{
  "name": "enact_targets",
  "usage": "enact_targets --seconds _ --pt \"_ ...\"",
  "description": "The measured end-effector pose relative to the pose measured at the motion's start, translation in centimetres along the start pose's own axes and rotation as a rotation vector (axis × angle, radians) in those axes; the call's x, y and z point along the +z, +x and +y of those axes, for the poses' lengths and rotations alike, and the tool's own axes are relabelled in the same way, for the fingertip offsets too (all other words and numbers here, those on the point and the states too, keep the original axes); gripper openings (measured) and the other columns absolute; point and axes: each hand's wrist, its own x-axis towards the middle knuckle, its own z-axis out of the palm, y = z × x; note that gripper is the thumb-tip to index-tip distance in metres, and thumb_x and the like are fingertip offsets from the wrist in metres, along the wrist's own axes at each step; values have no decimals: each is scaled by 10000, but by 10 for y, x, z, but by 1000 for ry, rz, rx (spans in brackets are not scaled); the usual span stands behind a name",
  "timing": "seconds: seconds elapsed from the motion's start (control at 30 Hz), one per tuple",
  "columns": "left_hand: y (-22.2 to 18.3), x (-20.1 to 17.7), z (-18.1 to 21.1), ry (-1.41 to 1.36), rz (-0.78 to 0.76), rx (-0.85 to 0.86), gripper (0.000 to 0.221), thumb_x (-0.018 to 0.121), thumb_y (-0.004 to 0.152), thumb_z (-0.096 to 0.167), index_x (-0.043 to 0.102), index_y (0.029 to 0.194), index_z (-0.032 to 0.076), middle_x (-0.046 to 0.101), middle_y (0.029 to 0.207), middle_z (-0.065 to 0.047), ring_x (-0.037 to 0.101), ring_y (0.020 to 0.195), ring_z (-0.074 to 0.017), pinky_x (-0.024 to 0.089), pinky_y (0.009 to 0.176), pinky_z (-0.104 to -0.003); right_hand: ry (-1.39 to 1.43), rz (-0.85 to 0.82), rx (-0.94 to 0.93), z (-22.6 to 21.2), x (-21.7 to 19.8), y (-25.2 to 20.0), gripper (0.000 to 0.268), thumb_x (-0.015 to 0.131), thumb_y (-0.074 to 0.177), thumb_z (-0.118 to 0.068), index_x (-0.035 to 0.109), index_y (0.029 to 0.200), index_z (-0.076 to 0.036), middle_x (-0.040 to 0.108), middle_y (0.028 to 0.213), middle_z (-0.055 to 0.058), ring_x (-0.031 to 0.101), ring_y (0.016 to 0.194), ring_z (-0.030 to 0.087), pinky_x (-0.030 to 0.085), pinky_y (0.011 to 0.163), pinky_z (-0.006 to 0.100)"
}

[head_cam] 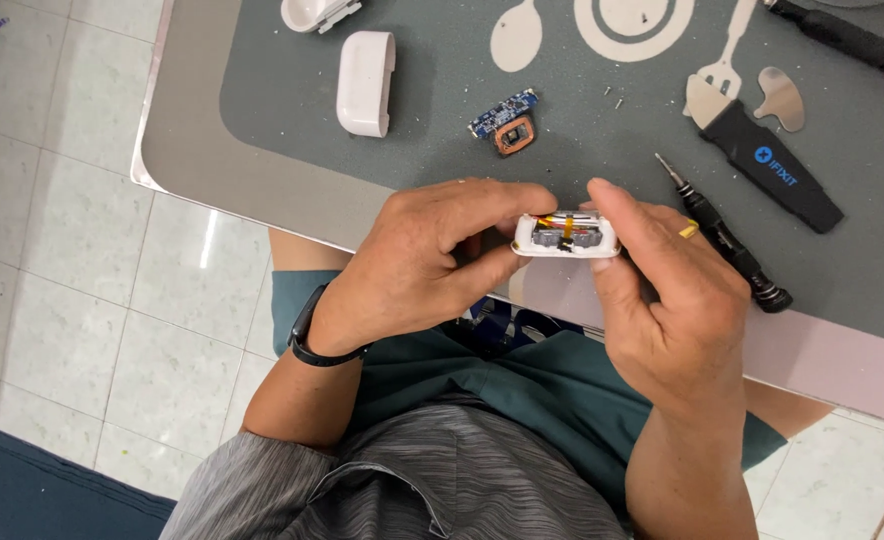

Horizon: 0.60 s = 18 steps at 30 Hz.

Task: Disassembling and attempting to reassemble the internal components of an earbud charging case using precision tools.

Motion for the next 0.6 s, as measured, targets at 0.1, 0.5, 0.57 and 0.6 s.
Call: enact_targets --seconds 0.1,0.5,0.57,0.6 --pt "-4 3 -7 19 17 3 295 686 1017 53 619 1289 146 672 925 26 615 793 -151 515 746 -283 -12 5 0 0 -1 0 291 580 1049 79 636 1334 112 732 1196 269 717 1094 361 557 994 425" --pt "-7 1 -12 -69 -5 -8 385 754 1026 110 607 1379 155 690 950 16 587 730 -121 525 701 -259 -17 14 -1 2 -1 -2 314 589 1025 104 644 1333 92 731 1194 255 722 1060 351 560 959 418" --pt "-6 -3 -11 -102 -17 -25 398 765 1011 151 612 1379 147 686 956 4 567 727 -122 514 694 -258 -16 11 -15 4 -1 -2 303 591 1029 83 649 1326 92 732 1190 259 721 1056 354 556 960 422" --pt "-6 -4 -11 -140 -33 -43 417 775 997 191 617 1379 138 682 961 -9 547 724 -123 502 687 -256 -18 7 -22 5 -2 -3 293 592 1034 62 654 1320 93 733 1185 263 720 1051 358 551 960 425"
